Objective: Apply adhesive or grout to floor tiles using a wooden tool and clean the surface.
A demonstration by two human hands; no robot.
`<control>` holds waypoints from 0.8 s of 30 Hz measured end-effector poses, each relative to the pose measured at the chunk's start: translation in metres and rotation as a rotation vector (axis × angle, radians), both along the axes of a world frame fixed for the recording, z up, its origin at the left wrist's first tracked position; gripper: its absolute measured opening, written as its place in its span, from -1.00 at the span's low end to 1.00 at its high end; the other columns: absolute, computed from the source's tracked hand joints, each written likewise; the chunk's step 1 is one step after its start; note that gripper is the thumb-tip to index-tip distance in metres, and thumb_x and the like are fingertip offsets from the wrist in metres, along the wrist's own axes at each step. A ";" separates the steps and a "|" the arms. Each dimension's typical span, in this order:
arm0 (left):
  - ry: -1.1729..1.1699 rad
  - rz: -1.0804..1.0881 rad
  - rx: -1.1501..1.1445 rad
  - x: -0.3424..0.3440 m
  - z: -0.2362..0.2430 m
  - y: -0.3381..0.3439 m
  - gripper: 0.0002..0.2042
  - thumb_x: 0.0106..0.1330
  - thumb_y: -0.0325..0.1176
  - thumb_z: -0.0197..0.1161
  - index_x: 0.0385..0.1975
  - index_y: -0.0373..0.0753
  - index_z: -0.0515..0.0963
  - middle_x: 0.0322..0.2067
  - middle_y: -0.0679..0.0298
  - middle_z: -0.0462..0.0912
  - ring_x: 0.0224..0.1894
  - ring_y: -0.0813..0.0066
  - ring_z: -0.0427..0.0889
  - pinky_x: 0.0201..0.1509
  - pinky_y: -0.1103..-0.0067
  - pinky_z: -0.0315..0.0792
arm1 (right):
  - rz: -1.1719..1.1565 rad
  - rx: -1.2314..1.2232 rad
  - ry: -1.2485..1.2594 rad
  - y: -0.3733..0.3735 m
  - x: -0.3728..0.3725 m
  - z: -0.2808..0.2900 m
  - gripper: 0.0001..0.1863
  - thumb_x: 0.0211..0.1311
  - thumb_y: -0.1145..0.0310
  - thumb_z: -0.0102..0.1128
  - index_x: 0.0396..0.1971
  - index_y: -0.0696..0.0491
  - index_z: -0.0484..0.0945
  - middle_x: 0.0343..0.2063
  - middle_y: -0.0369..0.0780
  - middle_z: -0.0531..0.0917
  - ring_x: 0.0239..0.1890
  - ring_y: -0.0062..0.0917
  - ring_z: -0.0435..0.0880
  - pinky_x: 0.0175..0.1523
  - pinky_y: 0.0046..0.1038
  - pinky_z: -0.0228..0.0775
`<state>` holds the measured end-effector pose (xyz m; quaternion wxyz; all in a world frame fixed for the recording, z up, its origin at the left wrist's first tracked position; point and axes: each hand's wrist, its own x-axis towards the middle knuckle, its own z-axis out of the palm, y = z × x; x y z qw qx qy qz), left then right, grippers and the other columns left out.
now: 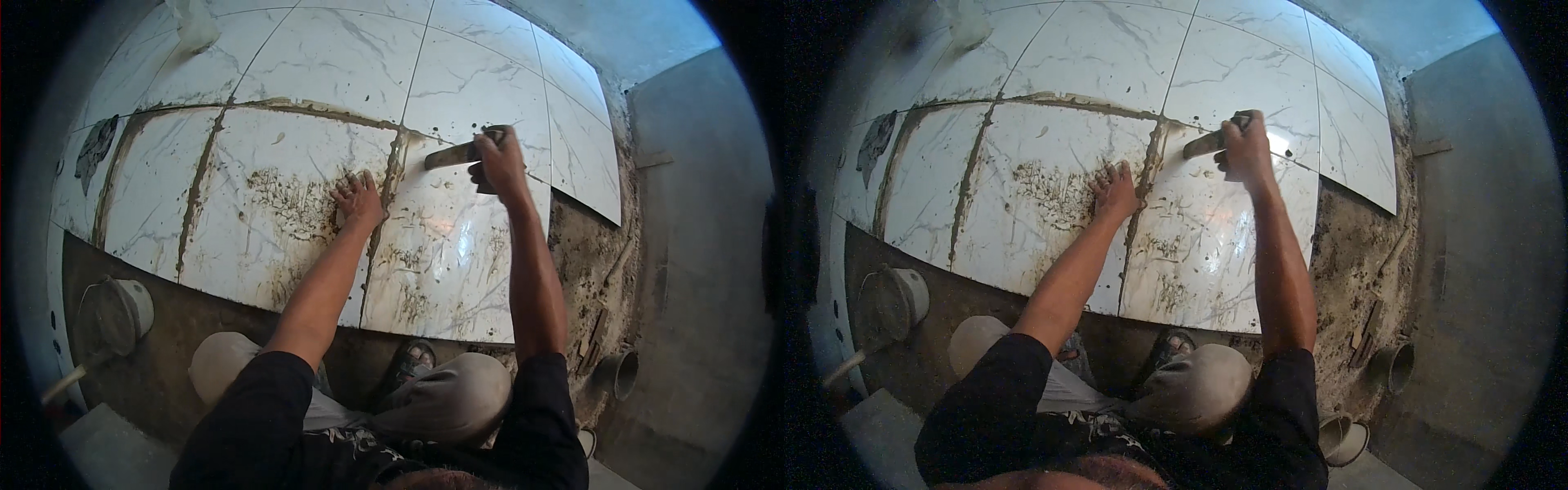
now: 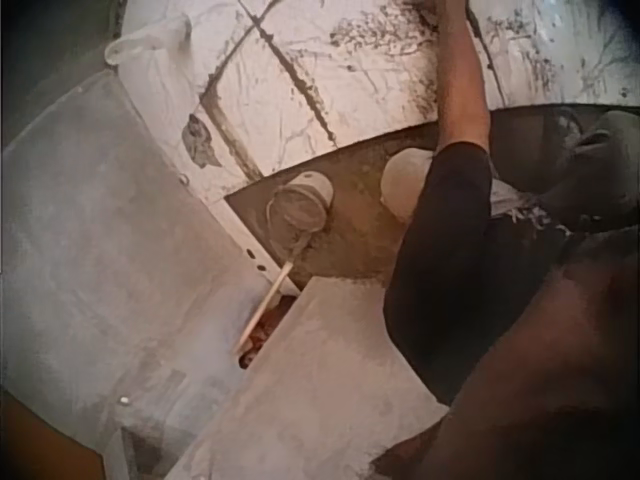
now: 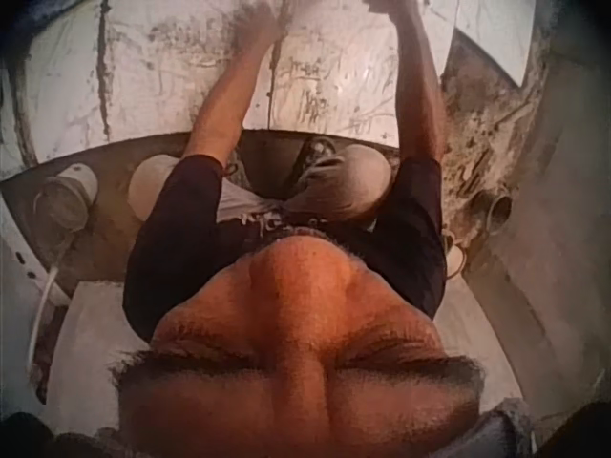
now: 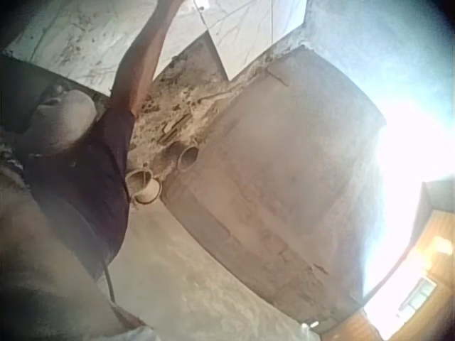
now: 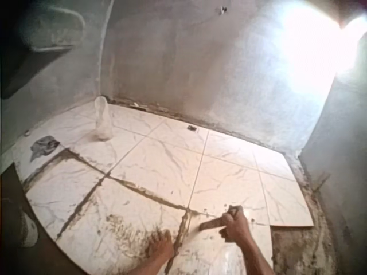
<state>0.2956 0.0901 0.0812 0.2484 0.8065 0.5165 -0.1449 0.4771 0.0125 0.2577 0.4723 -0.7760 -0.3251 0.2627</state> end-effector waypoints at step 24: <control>0.064 0.021 0.039 -0.002 -0.017 0.010 0.06 0.03 -0.03 0.36 0.36 -0.25 -0.30 0.36 -0.11 -0.31 0.32 -0.23 0.01 0.29 -0.19 -0.31 | 0.106 -0.106 -0.018 0.040 0.004 0.020 -0.74 0.23 0.32 0.06 -0.22 0.14 0.28 -0.56 -0.17 0.52 -0.73 -0.57 0.50 -0.71 -0.53 0.39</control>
